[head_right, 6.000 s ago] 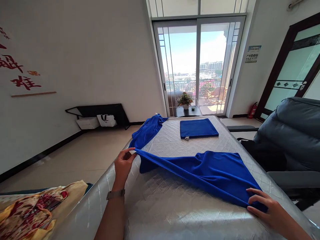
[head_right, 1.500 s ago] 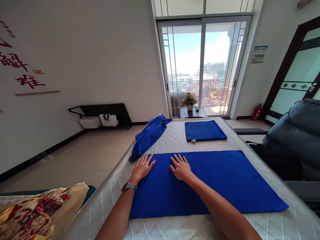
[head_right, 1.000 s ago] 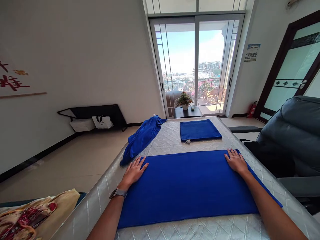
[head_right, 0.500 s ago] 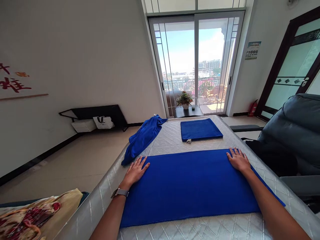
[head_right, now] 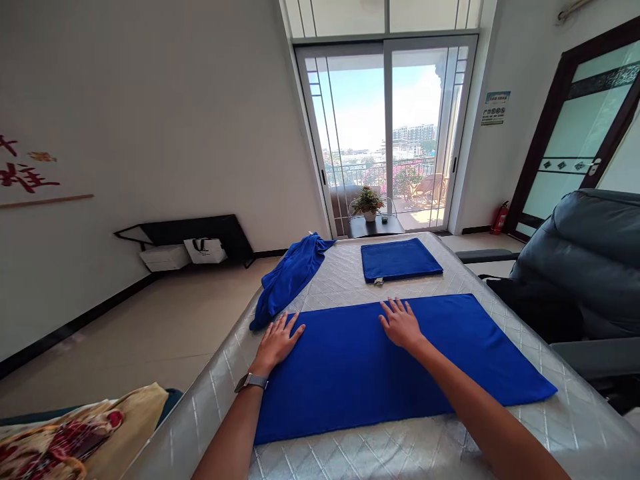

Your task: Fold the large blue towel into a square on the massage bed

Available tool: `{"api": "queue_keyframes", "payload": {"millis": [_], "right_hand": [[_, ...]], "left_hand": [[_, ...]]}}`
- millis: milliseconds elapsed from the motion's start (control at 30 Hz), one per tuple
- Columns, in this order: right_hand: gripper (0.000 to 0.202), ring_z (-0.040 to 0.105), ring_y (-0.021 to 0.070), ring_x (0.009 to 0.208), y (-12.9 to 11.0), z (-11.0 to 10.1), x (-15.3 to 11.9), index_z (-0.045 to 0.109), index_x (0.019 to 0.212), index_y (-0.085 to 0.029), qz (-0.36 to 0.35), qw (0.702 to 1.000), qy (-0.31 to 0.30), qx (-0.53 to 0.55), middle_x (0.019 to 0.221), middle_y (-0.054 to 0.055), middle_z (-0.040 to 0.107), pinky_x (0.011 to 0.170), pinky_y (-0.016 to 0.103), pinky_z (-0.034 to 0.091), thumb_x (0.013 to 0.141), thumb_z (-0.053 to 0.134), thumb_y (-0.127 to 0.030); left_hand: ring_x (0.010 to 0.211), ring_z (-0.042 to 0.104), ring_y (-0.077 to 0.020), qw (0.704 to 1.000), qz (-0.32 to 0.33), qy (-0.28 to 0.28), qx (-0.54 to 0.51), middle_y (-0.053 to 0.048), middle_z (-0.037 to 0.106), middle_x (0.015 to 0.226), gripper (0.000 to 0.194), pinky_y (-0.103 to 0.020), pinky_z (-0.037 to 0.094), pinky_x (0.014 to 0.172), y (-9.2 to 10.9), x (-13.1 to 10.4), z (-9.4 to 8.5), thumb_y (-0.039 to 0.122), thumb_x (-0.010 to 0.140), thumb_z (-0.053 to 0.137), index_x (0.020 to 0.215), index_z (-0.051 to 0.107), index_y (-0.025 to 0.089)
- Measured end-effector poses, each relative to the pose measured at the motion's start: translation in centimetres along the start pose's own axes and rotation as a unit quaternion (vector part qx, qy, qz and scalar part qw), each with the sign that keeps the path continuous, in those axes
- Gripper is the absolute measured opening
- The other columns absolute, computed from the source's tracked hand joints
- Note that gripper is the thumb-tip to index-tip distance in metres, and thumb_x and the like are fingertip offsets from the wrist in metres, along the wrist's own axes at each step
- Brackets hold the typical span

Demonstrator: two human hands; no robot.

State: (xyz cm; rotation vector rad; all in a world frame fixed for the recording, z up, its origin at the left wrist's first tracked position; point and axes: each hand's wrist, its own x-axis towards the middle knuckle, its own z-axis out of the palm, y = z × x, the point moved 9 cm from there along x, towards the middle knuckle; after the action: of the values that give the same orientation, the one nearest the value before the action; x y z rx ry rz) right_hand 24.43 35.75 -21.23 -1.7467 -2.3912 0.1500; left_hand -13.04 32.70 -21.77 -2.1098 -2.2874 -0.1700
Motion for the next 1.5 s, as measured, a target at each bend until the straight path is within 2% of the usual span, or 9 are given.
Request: {"api": "queue_keyframes", "payload": {"millis": [100,233,367,633,800,1033,1233,1367,1500], "right_hand": [[0.067,0.015,0.0263,0.157,-5.7,1.8,0.1,0.032,0.161,-0.033,-0.067,0.995,-0.057,0.056,0.169,0.001,0.023,0.125,0.05,0.011,0.103,0.019,-0.063],[0.069,0.009,0.0253,0.157,-5.3,2.5,0.1,0.026,0.162,-0.035,-0.071,0.992,-0.081,0.065,0.17,0.0,0.016,0.126,0.05,0.006,0.102,0.015,-0.067],[0.07,0.01,0.0238,0.157,2.1,2.0,-0.4,0.025,0.162,-0.037,-0.03,0.997,-0.065,0.028,0.17,-0.001,0.017,0.126,0.049,0.006,0.101,0.014,-0.069],[0.067,0.017,0.0277,0.156,25.0,0.7,-3.1,0.024,0.163,-0.032,0.179,0.982,-0.026,-0.06,0.17,0.004,0.021,0.125,0.051,0.017,0.102,0.018,-0.059],[0.067,0.02,0.0277,0.155,29.3,1.4,-3.4,0.026,0.163,-0.031,0.214,0.974,-0.003,-0.068,0.169,0.004,0.024,0.125,0.05,0.018,0.102,0.018,-0.058],[0.066,0.02,0.0267,0.155,28.5,1.4,-3.3,0.025,0.163,-0.03,0.219,0.972,-0.01,-0.08,0.17,0.004,0.023,0.124,0.048,0.018,0.102,0.018,-0.055],[0.062,0.023,0.0352,0.154,26.1,-1.5,-3.8,0.032,0.161,-0.028,0.279,0.956,-0.021,-0.085,0.168,0.007,0.028,0.122,0.058,0.018,0.102,0.025,-0.047],[0.06,0.029,0.0381,0.15,15.7,-4.0,-1.8,0.044,0.154,-0.009,0.198,0.973,0.062,-0.104,0.161,0.02,0.038,0.12,0.06,0.016,0.1,0.026,-0.027],[0.055,0.03,0.0255,0.151,0.4,-2.0,0.7,0.048,0.153,-0.025,0.012,0.998,0.052,-0.043,0.162,0.006,0.041,0.124,0.045,0.018,0.103,0.031,-0.043]], "left_hand": [[0.156,0.023,-0.0294,1.0,-0.006,-0.014,-0.008,-0.012,0.025,0.169,0.071,-0.052,0.02,0.125,-0.4,-0.1,0.5,0.064,0.102,0.025,0.16,0.031,0.024],[0.156,0.019,-0.0279,1.0,-0.013,-0.023,-0.007,-0.012,0.021,0.169,0.072,-0.052,0.018,0.125,-1.0,-0.1,1.1,0.066,0.102,0.023,0.161,0.028,0.026],[0.156,0.02,-0.0275,1.0,-0.011,-0.02,-0.005,-0.011,0.02,0.17,0.072,-0.051,0.018,0.126,-1.2,0.1,1.3,0.067,0.102,0.025,0.161,0.028,0.027],[0.156,0.021,-0.0277,1.0,-0.016,-0.019,0.004,-0.008,0.022,0.17,0.071,-0.051,0.02,0.125,-1.6,0.5,1.6,0.067,0.101,0.025,0.161,0.028,0.029],[0.156,0.02,-0.0272,1.0,-0.01,-0.024,0.006,-0.009,0.02,0.17,0.071,-0.052,0.019,0.125,-1.7,0.5,1.9,0.068,0.101,0.025,0.161,0.025,0.029],[0.157,0.017,-0.028,0.999,-0.011,-0.031,0.006,-0.012,0.018,0.17,0.072,-0.052,0.017,0.126,-1.6,0.6,1.8,0.067,0.101,0.025,0.162,0.024,0.028],[0.157,0.018,-0.0277,0.999,-0.009,-0.032,0.009,-0.012,0.019,0.17,0.072,-0.052,0.017,0.125,-1.2,0.2,1.3,0.066,0.102,0.024,0.162,0.024,0.027],[0.156,0.021,-0.0284,0.999,-0.009,-0.028,0.014,-0.012,0.023,0.169,0.072,-0.053,0.019,0.125,-1.2,0.2,1.3,0.066,0.101,0.024,0.162,0.026,0.027],[0.156,0.022,-0.0283,1.0,-0.008,-0.016,0.01,-0.012,0.023,0.169,0.072,-0.052,0.019,0.125,-1.2,0.2,1.3,0.067,0.101,0.025,0.161,0.027,0.027]]}}
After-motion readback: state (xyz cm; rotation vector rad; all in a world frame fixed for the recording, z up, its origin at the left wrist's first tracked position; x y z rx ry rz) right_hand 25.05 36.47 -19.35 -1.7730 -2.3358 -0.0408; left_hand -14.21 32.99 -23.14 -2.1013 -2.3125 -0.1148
